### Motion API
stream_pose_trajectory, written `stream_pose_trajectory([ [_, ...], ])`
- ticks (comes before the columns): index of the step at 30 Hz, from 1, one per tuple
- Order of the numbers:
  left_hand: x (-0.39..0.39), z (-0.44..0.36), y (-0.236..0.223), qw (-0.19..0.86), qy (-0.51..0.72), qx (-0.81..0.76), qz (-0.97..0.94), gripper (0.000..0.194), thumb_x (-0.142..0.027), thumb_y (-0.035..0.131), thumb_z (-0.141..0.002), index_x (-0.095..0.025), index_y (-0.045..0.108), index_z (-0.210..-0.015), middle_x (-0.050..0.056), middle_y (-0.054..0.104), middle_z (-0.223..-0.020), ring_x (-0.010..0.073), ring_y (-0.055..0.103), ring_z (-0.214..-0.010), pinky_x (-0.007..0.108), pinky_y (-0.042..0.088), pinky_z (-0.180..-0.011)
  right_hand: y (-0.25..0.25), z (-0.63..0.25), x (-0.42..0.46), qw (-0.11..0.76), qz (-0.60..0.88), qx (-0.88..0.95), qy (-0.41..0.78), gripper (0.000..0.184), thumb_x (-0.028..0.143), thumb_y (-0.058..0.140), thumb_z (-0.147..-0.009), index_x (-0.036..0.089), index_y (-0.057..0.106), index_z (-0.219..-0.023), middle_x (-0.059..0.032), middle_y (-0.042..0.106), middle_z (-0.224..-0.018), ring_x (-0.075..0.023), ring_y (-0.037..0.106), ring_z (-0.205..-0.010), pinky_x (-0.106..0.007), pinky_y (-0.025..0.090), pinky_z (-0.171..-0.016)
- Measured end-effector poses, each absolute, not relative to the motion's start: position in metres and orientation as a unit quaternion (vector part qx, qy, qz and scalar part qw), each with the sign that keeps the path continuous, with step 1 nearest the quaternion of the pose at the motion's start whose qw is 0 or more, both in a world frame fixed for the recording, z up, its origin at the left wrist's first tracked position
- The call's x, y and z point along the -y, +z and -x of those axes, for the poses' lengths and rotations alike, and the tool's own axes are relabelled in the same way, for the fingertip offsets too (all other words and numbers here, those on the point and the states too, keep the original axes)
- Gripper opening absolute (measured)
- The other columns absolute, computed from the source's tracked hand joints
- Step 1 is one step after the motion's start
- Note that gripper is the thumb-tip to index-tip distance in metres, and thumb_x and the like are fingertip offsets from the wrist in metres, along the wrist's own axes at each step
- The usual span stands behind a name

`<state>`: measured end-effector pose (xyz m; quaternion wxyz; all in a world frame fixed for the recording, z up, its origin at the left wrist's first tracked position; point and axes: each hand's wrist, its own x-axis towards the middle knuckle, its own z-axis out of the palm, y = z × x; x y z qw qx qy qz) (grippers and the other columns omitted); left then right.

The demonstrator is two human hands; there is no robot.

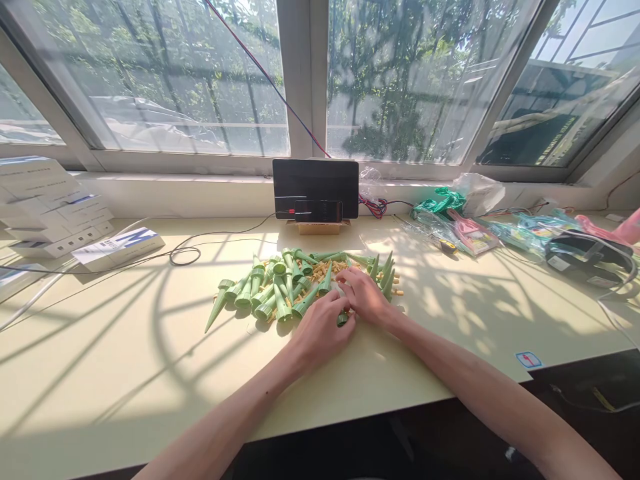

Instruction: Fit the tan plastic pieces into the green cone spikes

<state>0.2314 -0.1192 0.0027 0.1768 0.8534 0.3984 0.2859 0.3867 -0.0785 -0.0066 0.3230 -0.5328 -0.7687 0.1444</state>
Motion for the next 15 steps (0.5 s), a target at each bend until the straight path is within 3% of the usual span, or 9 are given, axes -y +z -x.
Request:
stream_pose_trajectory([
  [15, 0.118, -0.2334, 0.0021, 0.199, 0.311, -0.399, -0.839, 0.022, -0.018, 0.05, -0.087, -0.019, 0.047, -0.066, 0.001, 0.051, -0.076, 0.0133, 0.047, -0.065, 0.028, 0.035, -0.059, -0.0171, -0.3887, 0.0742, 0.374, 0.497, 0.772, 0.128, 0.019, 0.017, 0.049, -0.095, 0.016, 0.066, -0.102, -0.0094, 0.065, -0.1, -0.0219, 0.061, -0.088, -0.034, 0.048, -0.079],
])
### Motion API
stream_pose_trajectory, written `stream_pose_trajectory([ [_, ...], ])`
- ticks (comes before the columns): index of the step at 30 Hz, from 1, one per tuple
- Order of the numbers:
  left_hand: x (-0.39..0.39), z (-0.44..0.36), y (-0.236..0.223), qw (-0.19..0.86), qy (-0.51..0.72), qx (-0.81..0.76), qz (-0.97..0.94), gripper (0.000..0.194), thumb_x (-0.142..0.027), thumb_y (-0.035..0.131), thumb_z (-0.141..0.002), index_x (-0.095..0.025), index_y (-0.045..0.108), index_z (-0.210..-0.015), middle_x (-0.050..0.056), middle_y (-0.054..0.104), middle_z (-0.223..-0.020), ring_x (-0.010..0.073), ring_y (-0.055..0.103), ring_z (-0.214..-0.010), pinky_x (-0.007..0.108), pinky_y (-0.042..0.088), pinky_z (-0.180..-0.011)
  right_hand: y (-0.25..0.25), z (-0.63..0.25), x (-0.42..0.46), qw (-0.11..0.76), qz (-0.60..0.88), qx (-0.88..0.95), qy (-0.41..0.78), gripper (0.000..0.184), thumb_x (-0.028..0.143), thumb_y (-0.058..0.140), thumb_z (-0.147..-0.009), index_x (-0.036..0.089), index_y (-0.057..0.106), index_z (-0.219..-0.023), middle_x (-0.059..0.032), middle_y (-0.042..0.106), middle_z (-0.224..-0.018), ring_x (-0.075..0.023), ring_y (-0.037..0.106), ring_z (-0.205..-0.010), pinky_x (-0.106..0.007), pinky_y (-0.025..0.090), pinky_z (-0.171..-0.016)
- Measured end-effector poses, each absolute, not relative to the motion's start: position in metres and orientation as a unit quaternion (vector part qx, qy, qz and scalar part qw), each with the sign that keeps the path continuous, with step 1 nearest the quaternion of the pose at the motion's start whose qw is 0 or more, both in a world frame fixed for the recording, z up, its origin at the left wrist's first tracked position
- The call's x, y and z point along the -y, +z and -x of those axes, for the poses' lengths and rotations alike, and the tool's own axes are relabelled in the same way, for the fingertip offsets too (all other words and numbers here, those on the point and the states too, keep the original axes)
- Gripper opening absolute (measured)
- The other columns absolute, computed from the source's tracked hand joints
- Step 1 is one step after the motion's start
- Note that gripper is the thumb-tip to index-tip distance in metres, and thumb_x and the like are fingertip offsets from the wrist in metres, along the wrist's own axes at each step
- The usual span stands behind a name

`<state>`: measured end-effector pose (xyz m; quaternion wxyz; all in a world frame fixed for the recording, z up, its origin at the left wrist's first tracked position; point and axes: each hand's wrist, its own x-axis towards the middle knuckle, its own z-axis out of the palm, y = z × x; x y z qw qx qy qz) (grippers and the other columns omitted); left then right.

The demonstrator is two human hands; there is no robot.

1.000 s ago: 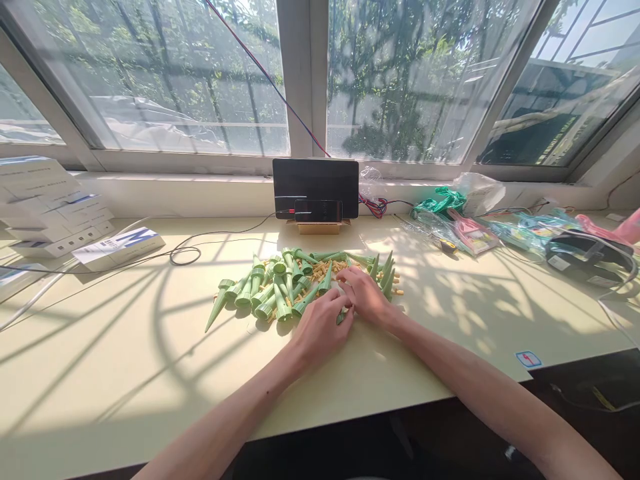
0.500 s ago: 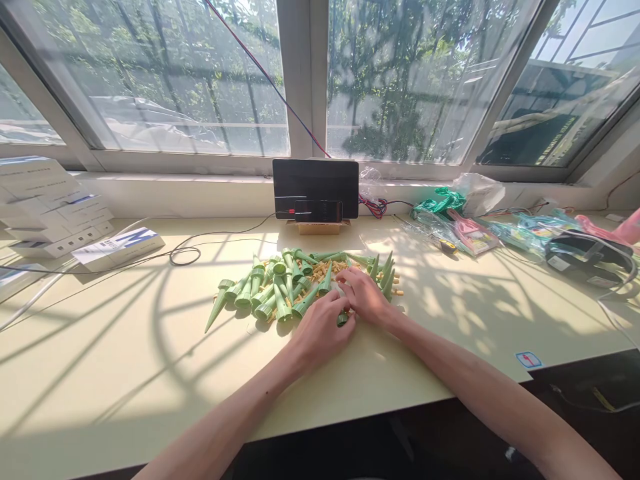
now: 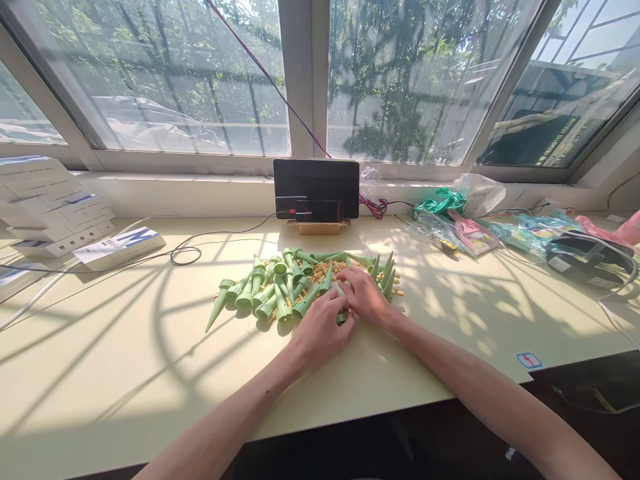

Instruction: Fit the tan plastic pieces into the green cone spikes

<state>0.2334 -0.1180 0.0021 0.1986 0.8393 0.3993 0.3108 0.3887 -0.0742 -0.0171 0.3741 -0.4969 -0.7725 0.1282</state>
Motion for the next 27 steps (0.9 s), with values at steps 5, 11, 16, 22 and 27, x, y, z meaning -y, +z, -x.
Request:
stream_pose_trajectory([
  [5, 0.1169, -0.2316, 0.0012, 0.204, 0.294, -0.407, -0.84, 0.017, -0.024, 0.053, -0.088, -0.019, 0.053, -0.071, 0.002, 0.052, -0.08, 0.015, 0.05, -0.068, 0.029, 0.039, -0.062, -0.0195, -0.3898, 0.0726, 0.384, 0.491, 0.772, 0.123, 0.019, 0.017, 0.05, -0.095, 0.017, 0.067, -0.102, -0.0094, 0.065, -0.101, -0.0219, 0.061, -0.087, -0.035, 0.049, -0.08],
  [11, 0.1173, -0.2304, 0.0012, 0.207, 0.281, -0.408, -0.844, 0.012, -0.026, 0.059, -0.084, -0.02, 0.054, -0.076, 0.003, 0.054, -0.087, 0.017, 0.053, -0.074, 0.031, 0.043, -0.064, -0.0207, -0.3908, 0.0714, 0.387, 0.488, 0.774, 0.118, 0.018, 0.017, 0.05, -0.095, 0.018, 0.067, -0.101, -0.0092, 0.065, -0.098, -0.0221, 0.06, -0.083, -0.035, 0.048, -0.077],
  [16, 0.1186, -0.2313, 0.0014, 0.207, 0.301, -0.4, -0.84, 0.012, -0.021, 0.059, -0.082, -0.02, 0.052, -0.072, 0.003, 0.053, -0.084, 0.0175, 0.053, -0.075, 0.03, 0.043, -0.064, -0.0224, -0.3911, 0.0704, 0.394, 0.486, 0.771, 0.119, 0.018, 0.018, 0.049, -0.094, 0.018, 0.066, -0.1, -0.0091, 0.064, -0.097, -0.0224, 0.06, -0.084, -0.036, 0.048, -0.077],
  [22, 0.1171, -0.233, 0.0005, 0.206, 0.326, -0.398, -0.832, 0.012, -0.017, 0.055, -0.08, -0.02, 0.052, -0.069, 0.002, 0.05, -0.078, 0.016, 0.051, -0.071, 0.028, 0.041, -0.061, -0.0196, -0.3886, 0.0711, 0.423, 0.477, 0.755, 0.155, 0.017, 0.019, 0.048, -0.095, 0.017, 0.065, -0.098, -0.0081, 0.065, -0.094, -0.0217, 0.061, -0.085, -0.034, 0.049, -0.077],
  [27, 0.1159, -0.2332, -0.0002, 0.184, 0.345, -0.409, -0.825, 0.011, -0.017, 0.056, -0.08, -0.02, 0.051, -0.07, 0.0, 0.047, -0.073, 0.0149, 0.05, -0.068, 0.027, 0.039, -0.06, -0.0172, -0.3864, 0.0715, 0.46, 0.465, 0.736, 0.174, 0.018, 0.023, 0.045, -0.098, 0.018, 0.062, -0.099, -0.009, 0.066, -0.099, -0.0219, 0.062, -0.088, -0.034, 0.05, -0.076],
])
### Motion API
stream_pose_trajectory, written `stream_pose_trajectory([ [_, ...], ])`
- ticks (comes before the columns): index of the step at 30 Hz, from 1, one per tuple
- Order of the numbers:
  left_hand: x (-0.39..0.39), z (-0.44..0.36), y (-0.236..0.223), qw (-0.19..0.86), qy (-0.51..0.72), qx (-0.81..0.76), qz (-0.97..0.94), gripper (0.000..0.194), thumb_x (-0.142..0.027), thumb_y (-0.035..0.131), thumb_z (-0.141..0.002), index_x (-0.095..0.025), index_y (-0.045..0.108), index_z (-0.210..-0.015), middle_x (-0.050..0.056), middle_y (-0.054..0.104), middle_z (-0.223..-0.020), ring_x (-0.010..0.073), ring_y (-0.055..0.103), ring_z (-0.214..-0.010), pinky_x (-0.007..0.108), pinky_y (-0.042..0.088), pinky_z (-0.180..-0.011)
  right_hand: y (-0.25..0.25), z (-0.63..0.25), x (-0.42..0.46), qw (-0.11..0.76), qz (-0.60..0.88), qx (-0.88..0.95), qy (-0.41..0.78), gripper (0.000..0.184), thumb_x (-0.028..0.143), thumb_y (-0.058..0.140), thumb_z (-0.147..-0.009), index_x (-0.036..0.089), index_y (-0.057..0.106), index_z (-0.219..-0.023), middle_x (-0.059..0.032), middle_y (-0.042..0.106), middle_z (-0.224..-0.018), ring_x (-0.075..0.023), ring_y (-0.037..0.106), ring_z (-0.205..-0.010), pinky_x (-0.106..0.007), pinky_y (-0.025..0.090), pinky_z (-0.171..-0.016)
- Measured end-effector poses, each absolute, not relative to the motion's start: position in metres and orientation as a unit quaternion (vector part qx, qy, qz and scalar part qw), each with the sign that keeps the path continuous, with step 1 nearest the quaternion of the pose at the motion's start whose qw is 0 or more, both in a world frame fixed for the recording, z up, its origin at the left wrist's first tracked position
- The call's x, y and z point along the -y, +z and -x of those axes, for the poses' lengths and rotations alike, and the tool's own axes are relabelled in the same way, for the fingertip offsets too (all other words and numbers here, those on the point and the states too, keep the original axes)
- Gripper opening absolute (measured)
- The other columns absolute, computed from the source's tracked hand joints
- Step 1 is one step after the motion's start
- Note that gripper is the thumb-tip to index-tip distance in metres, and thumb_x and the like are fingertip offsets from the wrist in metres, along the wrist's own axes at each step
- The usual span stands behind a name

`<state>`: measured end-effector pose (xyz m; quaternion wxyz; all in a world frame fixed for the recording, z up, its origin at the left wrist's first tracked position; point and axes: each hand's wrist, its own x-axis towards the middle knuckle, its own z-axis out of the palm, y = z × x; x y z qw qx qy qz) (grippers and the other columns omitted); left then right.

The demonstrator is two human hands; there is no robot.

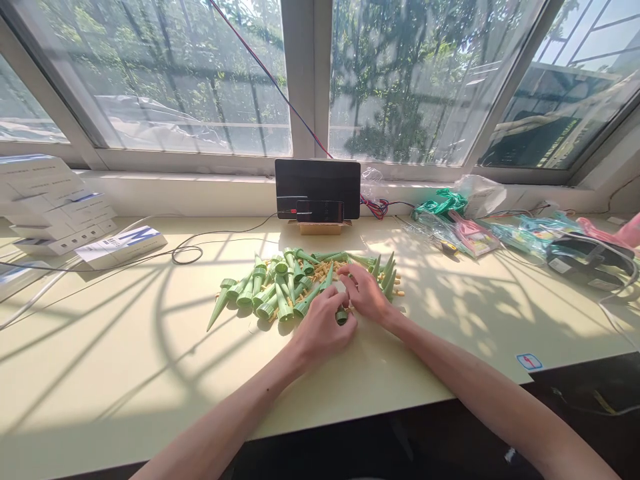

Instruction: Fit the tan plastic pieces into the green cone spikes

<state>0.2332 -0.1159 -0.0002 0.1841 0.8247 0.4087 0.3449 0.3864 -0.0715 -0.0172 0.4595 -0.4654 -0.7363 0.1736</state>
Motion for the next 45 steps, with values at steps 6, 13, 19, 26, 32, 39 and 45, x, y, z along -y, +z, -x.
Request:
stream_pose_trajectory([
  [6, 0.115, -0.232, 0.0, 0.174, 0.376, -0.403, -0.816, 0.007, -0.015, 0.055, -0.079, -0.019, 0.054, -0.073, 0.0, 0.051, -0.074, 0.0134, 0.05, -0.065, 0.027, 0.041, -0.061, -0.013, -0.386, 0.075, 0.487, 0.458, 0.713, 0.211, 0.019, 0.029, 0.042, -0.101, 0.019, 0.058, -0.103, -0.009, 0.065, -0.106, -0.0171, 0.061, -0.072, -0.032, 0.05, -0.065],
  [13, 0.113, -0.232, 0.002, 0.187, 0.408, -0.42, -0.789, 0.006, -0.017, 0.055, -0.08, -0.02, 0.06, -0.077, 0.001, 0.056, -0.078, 0.0137, 0.053, -0.067, 0.027, 0.045, -0.061, -0.006, -0.386, 0.081, 0.508, 0.455, 0.696, 0.224, 0.02, 0.032, 0.042, -0.102, 0.02, 0.058, -0.104, -0.0079, 0.063, -0.106, -0.0118, 0.056, -0.056, -0.031, 0.051, -0.061],
  [19, 0.111, -0.231, 0.004, 0.189, 0.454, -0.44, -0.751, 0.007, -0.02, 0.055, -0.084, -0.021, 0.062, -0.087, 0.003, 0.058, -0.087, 0.0146, 0.059, -0.071, 0.025, 0.049, -0.055, -0.006, -0.387, 0.08, 0.513, 0.464, 0.699, 0.179, 0.018, 0.027, 0.043, -0.101, 0.02, 0.06, -0.103, -0.0092, 0.063, -0.107, -0.0164, 0.06, -0.071, -0.034, 0.053, -0.069],
  [26, 0.108, -0.231, 0.007, 0.217, 0.499, -0.461, -0.701, 0.015, -0.023, 0.058, -0.086, -0.02, 0.063, -0.1, 0.007, 0.064, -0.102, 0.0187, 0.066, -0.088, 0.03, 0.06, -0.068, -0.007, -0.387, 0.08, 0.513, 0.469, 0.695, 0.186, 0.024, 0.033, 0.039, -0.104, 0.02, 0.059, -0.103, -0.0089, 0.062, -0.103, -0.0153, 0.058, -0.065, -0.032, 0.051, -0.064],
  [32, 0.106, -0.229, 0.012, 0.257, 0.513, -0.486, -0.66, 0.021, -0.027, 0.06, -0.087, -0.02, 0.062, -0.106, 0.009, 0.07, -0.107, 0.0234, 0.068, -0.103, 0.036, 0.06, -0.082, -0.005, -0.386, 0.081, 0.516, 0.471, 0.687, 0.199, 0.027, 0.035, 0.036, -0.105, 0.02, 0.057, -0.1, -0.0067, 0.061, -0.1, -0.0104, 0.053, -0.051, -0.031, 0.048, -0.06],
  [39, 0.1, -0.225, 0.011, 0.315, 0.53, -0.52, -0.591, 0.026, -0.034, 0.062, -0.087, -0.022, 0.06, -0.109, 0.007, 0.072, -0.095, 0.0215, 0.072, -0.083, 0.036, 0.058, -0.076, -0.002, -0.384, 0.085, 0.519, 0.449, 0.698, 0.203, 0.024, 0.033, 0.037, -0.105, 0.021, 0.057, -0.098, -0.0051, 0.06, -0.097, -0.0099, 0.054, -0.05, -0.03, 0.047, -0.058],
  [45, 0.097, -0.224, 0.008, 0.334, 0.547, -0.509, -0.574, 0.027, -0.035, 0.063, -0.085, -0.021, 0.057, -0.107, 0.006, 0.068, -0.1, 0.0182, 0.072, -0.074, 0.033, 0.058, -0.071, -0.003, -0.381, 0.086, 0.518, 0.437, 0.704, 0.213, 0.025, 0.037, 0.037, -0.105, 0.022, 0.056, -0.099, -0.0059, 0.063, -0.101, -0.0096, 0.053, -0.05, -0.029, 0.047, -0.057],
])
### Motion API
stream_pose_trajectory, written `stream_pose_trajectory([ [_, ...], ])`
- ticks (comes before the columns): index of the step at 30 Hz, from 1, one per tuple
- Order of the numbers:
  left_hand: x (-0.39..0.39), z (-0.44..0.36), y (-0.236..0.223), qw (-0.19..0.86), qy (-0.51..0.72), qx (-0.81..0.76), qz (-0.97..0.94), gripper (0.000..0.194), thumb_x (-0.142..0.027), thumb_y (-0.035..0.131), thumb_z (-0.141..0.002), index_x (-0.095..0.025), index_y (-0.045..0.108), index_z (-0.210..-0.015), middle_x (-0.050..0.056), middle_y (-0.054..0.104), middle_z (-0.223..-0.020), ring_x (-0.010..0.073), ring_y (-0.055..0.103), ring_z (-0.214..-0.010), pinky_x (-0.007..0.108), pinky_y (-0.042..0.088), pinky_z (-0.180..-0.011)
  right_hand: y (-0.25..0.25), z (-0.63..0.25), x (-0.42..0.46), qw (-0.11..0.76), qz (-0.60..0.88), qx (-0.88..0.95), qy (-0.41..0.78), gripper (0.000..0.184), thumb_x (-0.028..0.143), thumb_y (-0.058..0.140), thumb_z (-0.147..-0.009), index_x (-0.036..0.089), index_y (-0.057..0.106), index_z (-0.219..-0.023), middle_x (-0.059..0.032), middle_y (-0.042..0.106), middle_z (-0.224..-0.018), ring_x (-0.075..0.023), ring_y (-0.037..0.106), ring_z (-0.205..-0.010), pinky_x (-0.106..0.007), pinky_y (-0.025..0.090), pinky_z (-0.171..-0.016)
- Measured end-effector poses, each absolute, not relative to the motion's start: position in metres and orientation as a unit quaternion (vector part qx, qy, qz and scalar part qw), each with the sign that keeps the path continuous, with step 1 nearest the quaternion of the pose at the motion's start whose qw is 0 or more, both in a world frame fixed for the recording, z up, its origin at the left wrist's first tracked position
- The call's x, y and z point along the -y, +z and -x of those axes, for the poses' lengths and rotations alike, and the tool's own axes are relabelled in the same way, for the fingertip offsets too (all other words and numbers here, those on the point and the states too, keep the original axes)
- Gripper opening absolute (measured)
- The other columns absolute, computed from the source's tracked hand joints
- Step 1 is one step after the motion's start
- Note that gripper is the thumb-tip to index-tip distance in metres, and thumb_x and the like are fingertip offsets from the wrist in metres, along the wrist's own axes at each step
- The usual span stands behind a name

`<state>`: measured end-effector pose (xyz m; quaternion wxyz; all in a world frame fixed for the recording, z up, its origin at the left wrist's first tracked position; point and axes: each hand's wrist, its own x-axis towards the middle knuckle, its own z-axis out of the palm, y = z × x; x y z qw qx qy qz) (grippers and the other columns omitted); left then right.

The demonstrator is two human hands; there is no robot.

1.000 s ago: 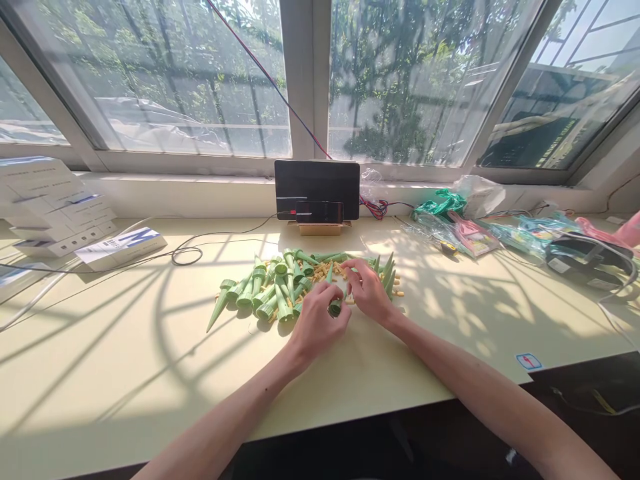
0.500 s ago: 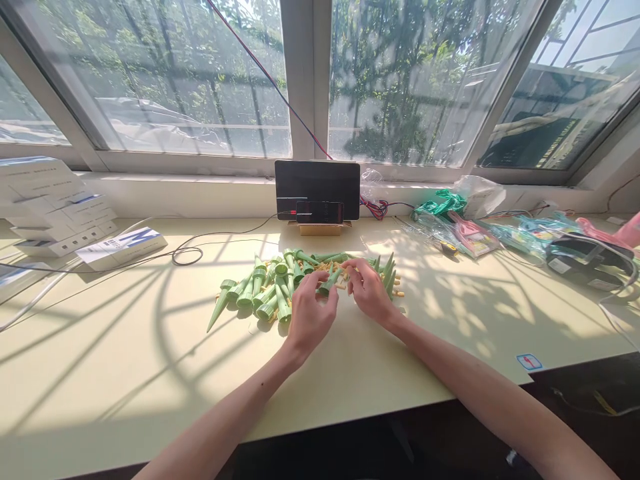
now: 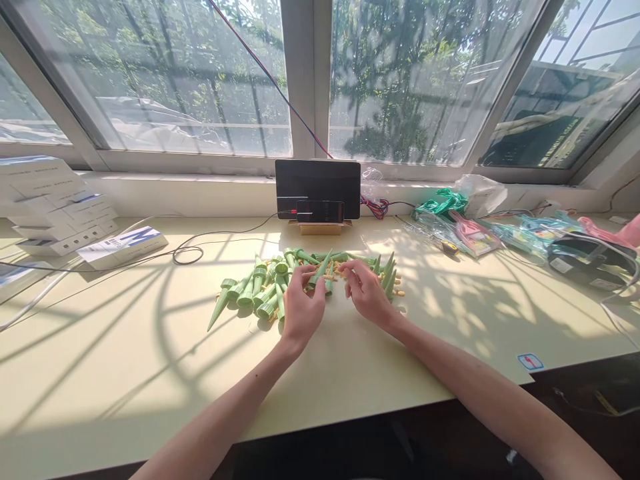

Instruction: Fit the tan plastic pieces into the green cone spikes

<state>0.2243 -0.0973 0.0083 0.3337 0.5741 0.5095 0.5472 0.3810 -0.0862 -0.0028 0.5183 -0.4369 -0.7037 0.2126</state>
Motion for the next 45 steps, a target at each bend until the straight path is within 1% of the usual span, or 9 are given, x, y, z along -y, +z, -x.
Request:
stream_pose_trajectory([
  [5, 0.099, -0.2248, 0.0092, 0.318, 0.544, -0.51, -0.585, 0.025, -0.031, 0.064, -0.083, -0.022, 0.058, -0.105, 0.008, 0.066, -0.105, 0.0247, 0.069, -0.1, 0.037, 0.059, -0.08, -0.0038, -0.3823, 0.085, 0.51, 0.457, 0.704, 0.189, 0.024, 0.034, 0.038, -0.105, 0.021, 0.057, -0.103, -0.0061, 0.064, -0.094, -0.014, 0.057, -0.06, -0.03, 0.048, -0.062],
  [8, 0.0997, -0.2251, 0.0099, 0.312, 0.543, -0.508, -0.591, 0.025, -0.031, 0.064, -0.082, -0.022, 0.058, -0.105, 0.009, 0.065, -0.105, 0.0268, 0.067, -0.106, 0.038, 0.059, -0.08, -0.0041, -0.3835, 0.0847, 0.505, 0.467, 0.705, 0.172, 0.023, 0.032, 0.037, -0.105, 0.021, 0.058, -0.103, -0.0065, 0.064, -0.092, -0.0169, 0.06, -0.067, -0.032, 0.049, -0.067],
  [13, 0.1016, -0.2254, 0.0122, 0.317, 0.549, -0.504, -0.587, 0.027, -0.029, 0.065, -0.081, -0.022, 0.056, -0.106, 0.008, 0.065, -0.103, 0.0245, 0.07, -0.097, 0.038, 0.06, -0.078, -0.0039, -0.3841, 0.085, 0.499, 0.476, 0.704, 0.172, 0.023, 0.031, 0.038, -0.104, 0.02, 0.058, -0.106, -0.0042, 0.062, -0.082, -0.0176, 0.06, -0.067, -0.033, 0.049, -0.069],
  [17, 0.1007, -0.2255, 0.0125, 0.324, 0.554, -0.506, -0.576, 0.028, -0.026, 0.065, -0.081, -0.022, 0.056, -0.107, 0.009, 0.065, -0.104, 0.024, 0.07, -0.096, 0.035, 0.059, -0.074, -0.0035, -0.3832, 0.0853, 0.504, 0.474, 0.697, 0.186, 0.02, 0.03, 0.039, -0.103, 0.021, 0.057, -0.105, -0.0015, 0.058, -0.075, -0.0158, 0.056, -0.06, -0.031, 0.049, -0.063],
  [24, 0.0941, -0.2252, 0.0077, 0.378, 0.549, -0.513, -0.541, 0.034, -0.025, 0.064, -0.083, -0.02, 0.064, -0.117, 0.012, 0.067, -0.12, 0.026, 0.067, -0.109, 0.037, 0.057, -0.084, -0.0033, -0.3807, 0.0849, 0.533, 0.436, 0.685, 0.236, 0.02, 0.038, 0.045, -0.102, 0.02, 0.055, -0.102, -0.0038, 0.06, -0.088, -0.0127, 0.057, -0.06, -0.027, 0.05, -0.051],
  [27, 0.0945, -0.2259, 0.0082, 0.399, 0.558, -0.499, -0.529, 0.035, -0.028, 0.067, -0.083, -0.02, 0.065, -0.117, 0.012, 0.067, -0.12, 0.025, 0.068, -0.107, 0.037, 0.056, -0.087, -0.0034, -0.3797, 0.0842, 0.549, 0.41, 0.684, 0.248, 0.019, 0.039, 0.049, -0.1, 0.021, 0.054, -0.101, -0.0042, 0.059, -0.091, -0.0146, 0.063, -0.068, -0.028, 0.056, -0.056],
  [33, 0.097, -0.2273, 0.012, 0.423, 0.573, -0.478, -0.514, 0.036, -0.033, 0.071, -0.08, -0.018, 0.059, -0.11, 0.01, 0.068, -0.109, 0.0231, 0.072, -0.093, 0.035, 0.057, -0.076, -0.0032, -0.3781, 0.0843, 0.564, 0.383, 0.682, 0.264, 0.015, 0.036, 0.054, -0.098, 0.021, 0.055, -0.099, -0.0036, 0.06, -0.091, -0.0155, 0.066, -0.07, -0.033, 0.059, -0.067],
  [40, 0.0995, -0.2292, 0.0134, 0.474, 0.586, -0.437, -0.491, 0.039, -0.037, 0.076, -0.079, -0.018, 0.052, -0.103, 0.01, 0.07, -0.106, 0.0249, 0.072, -0.099, 0.044, 0.058, -0.091, -0.0052, -0.379, 0.0839, 0.578, 0.369, 0.685, 0.246, 0.013, 0.033, 0.059, -0.096, 0.021, 0.06, -0.1, -0.0052, 0.06, -0.098, -0.0165, 0.065, -0.077, -0.034, 0.06, -0.072],
  [45, 0.0993, -0.2301, 0.0141, 0.479, 0.602, -0.428, -0.475, 0.04, -0.037, 0.077, -0.078, -0.018, 0.051, -0.102, 0.01, 0.07, -0.106, 0.0242, 0.072, -0.095, 0.043, 0.063, -0.081, -0.0086, -0.3794, 0.0804, 0.593, 0.369, 0.667, 0.259, 0.015, 0.032, 0.062, -0.094, 0.022, 0.065, -0.105, -0.007, 0.063, -0.101, -0.0206, 0.065, -0.091, -0.036, 0.06, -0.077],
])
